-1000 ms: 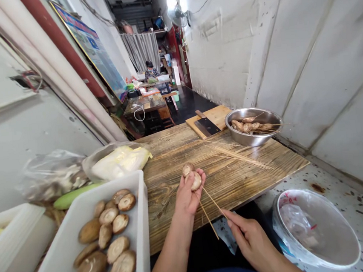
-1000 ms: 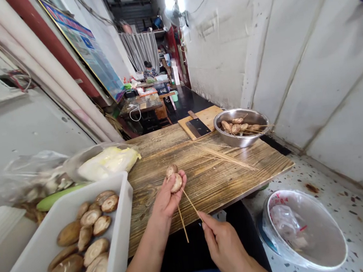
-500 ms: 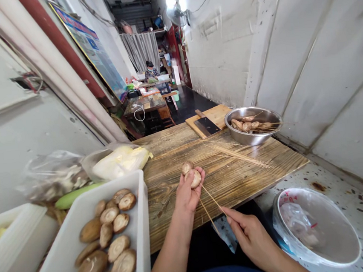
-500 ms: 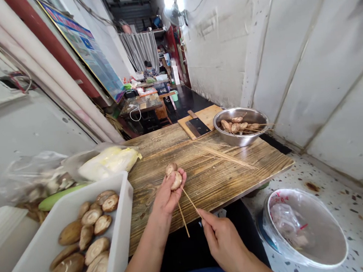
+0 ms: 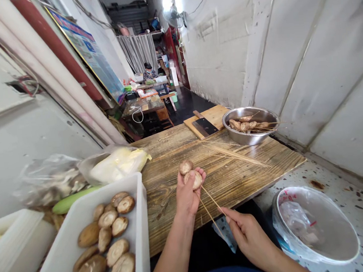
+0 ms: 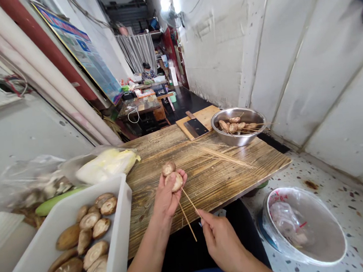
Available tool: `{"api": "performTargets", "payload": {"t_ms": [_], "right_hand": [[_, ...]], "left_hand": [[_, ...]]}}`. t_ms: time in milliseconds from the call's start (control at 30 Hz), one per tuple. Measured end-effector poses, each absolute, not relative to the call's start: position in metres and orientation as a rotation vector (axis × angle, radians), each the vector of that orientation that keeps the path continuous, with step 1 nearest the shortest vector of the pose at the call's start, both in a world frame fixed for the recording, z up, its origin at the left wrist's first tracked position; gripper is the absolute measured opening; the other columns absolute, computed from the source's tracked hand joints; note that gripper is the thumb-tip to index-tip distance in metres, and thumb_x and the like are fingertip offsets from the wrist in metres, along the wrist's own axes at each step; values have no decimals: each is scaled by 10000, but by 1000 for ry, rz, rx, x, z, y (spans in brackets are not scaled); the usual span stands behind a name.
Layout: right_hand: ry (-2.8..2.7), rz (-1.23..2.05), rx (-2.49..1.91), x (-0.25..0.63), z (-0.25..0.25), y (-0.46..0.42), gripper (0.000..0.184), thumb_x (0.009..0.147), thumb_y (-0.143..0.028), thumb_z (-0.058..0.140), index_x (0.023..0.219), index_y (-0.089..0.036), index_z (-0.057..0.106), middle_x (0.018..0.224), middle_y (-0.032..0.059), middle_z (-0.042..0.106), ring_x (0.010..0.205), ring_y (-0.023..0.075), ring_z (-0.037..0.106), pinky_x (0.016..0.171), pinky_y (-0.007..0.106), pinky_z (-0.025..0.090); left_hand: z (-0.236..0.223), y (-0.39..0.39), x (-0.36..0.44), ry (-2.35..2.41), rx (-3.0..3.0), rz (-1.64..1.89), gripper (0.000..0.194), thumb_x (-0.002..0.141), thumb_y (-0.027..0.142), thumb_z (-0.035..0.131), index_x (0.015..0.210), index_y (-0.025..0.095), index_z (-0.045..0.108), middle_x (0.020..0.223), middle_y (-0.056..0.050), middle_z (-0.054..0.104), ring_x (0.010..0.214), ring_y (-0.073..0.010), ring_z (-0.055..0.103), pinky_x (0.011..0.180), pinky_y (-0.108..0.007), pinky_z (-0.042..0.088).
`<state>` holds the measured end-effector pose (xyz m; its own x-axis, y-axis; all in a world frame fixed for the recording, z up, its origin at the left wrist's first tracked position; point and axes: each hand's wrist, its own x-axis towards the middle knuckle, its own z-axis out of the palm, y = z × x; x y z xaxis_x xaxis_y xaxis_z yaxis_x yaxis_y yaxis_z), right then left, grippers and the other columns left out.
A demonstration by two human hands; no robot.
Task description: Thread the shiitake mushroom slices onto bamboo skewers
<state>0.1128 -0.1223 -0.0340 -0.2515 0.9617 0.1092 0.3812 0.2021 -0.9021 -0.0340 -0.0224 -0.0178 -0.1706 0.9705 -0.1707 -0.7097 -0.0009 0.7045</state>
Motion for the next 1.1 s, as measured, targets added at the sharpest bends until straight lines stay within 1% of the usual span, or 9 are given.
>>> {"api": "performTargets", "payload": {"t_ms": [100,200,367,567,733,800,900,1000,1100], "right_hand": [[-1746,1006,-1284,110,-35,-121,415,923,-308,352,1149,-109,638,594,20,587,431,124,462,451,231,421],[-1738,983,-1279,106,-36,-119,404,920,-310,351,1119,-130,654,501,-16,490,393,121,407,419,220,390],[-1757,925,-1256,101,-38,-114,393,919,-277,336,1091,-116,651,587,15,545,485,139,501,524,237,448],[-1774,905,-1216,94,-39,-111,368,933,-252,322,1074,-108,630,588,3,528,530,141,529,557,234,438],[-1755,926,-1199,89,-41,-107,346,950,-255,303,1048,-130,611,469,-55,387,477,145,484,495,220,392],[-1760,916,-1194,90,-41,-105,339,953,-258,296,1042,-137,600,470,-60,380,452,139,459,482,220,379],[-1798,874,-1189,96,-41,-106,318,949,-247,298,1029,-142,587,561,-28,472,497,132,474,528,225,392],[-1854,884,-1186,102,-39,-109,308,941,-233,300,1005,-136,585,618,-11,500,521,125,467,532,225,378],[-1868,934,-1183,104,-39,-113,306,940,-249,307,997,-130,584,563,-44,407,465,111,385,455,216,302]], "left_hand": [[-18,-24,-32,796,461,1567,354,747,89,658,1058,194,523,863,-57,688,830,-162,674,835,-342,531],[-19,-26,-32,772,466,1570,320,768,134,648,1056,195,523,872,-65,687,847,-174,672,843,-367,527],[-19,-27,-35,779,491,1535,253,783,170,639,1014,180,536,853,-70,688,816,-166,672,824,-343,530],[-16,-30,-32,783,532,1518,299,768,196,663,1033,166,526,868,-78,692,846,-170,667,862,-345,511],[-16,-36,-27,766,537,1506,352,768,200,668,1077,191,500,878,-56,690,848,-164,667,887,-371,495],[-15,-37,-28,748,517,1496,385,764,202,674,1101,206,490,925,-62,691,892,-182,663,890,-392,492],[-11,-34,-33,716,437,1435,366,793,336,637,1103,198,501,1008,-105,680,963,-240,649,856,-446,505],[-7,-29,-35,796,354,1468,309,808,379,606,1016,164,528,945,-120,691,900,-244,668,803,-438,526],[-6,-26,-32,923,349,1534,232,801,317,626,932,150,533,842,-100,702,769,-206,683,727,-375,544]]}}
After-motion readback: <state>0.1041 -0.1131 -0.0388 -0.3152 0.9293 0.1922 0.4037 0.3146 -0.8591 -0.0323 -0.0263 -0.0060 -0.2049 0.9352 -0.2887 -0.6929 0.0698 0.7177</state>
